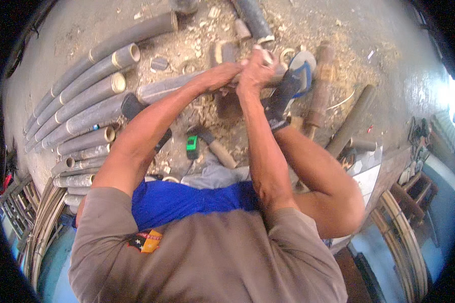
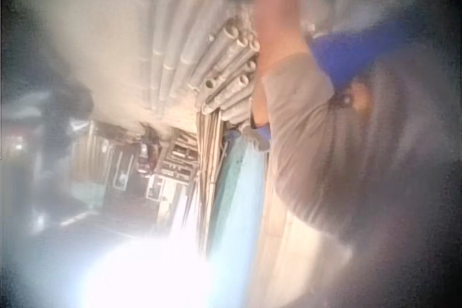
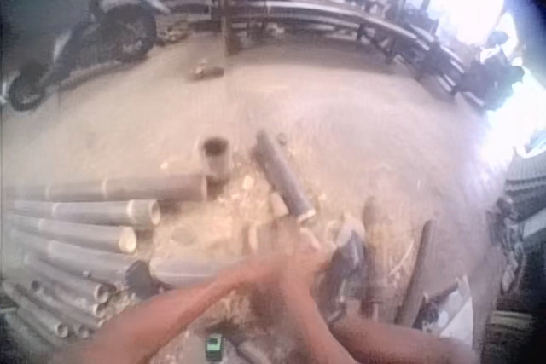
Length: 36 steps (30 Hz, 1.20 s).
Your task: The person sits on the floor and uses a knife to carve the end of a bamboo pole, then measures it with a tape measure. They use a wooden mallet to drive a smaller bamboo piece into the pole to split the end, then remove the insert and continue carving the interior.
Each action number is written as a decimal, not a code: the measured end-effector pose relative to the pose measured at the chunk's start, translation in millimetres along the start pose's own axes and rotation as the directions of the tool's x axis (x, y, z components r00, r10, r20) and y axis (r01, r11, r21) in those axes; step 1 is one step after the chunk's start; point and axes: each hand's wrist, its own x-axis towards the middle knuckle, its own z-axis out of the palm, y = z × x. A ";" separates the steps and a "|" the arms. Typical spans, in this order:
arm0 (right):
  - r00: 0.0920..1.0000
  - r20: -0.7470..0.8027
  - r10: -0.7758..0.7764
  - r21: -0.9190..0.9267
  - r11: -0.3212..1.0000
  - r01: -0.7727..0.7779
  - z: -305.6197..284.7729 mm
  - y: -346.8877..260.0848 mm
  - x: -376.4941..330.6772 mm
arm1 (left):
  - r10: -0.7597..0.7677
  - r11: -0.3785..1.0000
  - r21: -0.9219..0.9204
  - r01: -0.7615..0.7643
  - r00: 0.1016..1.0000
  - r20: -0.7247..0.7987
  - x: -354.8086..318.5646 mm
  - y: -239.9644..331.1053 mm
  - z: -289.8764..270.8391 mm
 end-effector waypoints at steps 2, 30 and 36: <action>0.987 0.160 -0.017 -0.016 1.000 0.020 41.1 -27.0 12.9 | -0.051 0.996 0.058 0.062 0.983 -0.175 6.9 -1.5 -20.3; 0.182 0.791 0.584 -0.598 0.801 0.032 154.9 23.3 31.7 | -0.389 0.683 -0.652 -0.329 0.592 -0.706 12.2 -22.5 -8.7; 0.436 0.736 0.518 -0.457 0.855 -0.244 106.6 -1.1 55.4 | -0.240 0.885 -0.461 -0.070 0.779 -0.580 10.9 -10.5 -11.7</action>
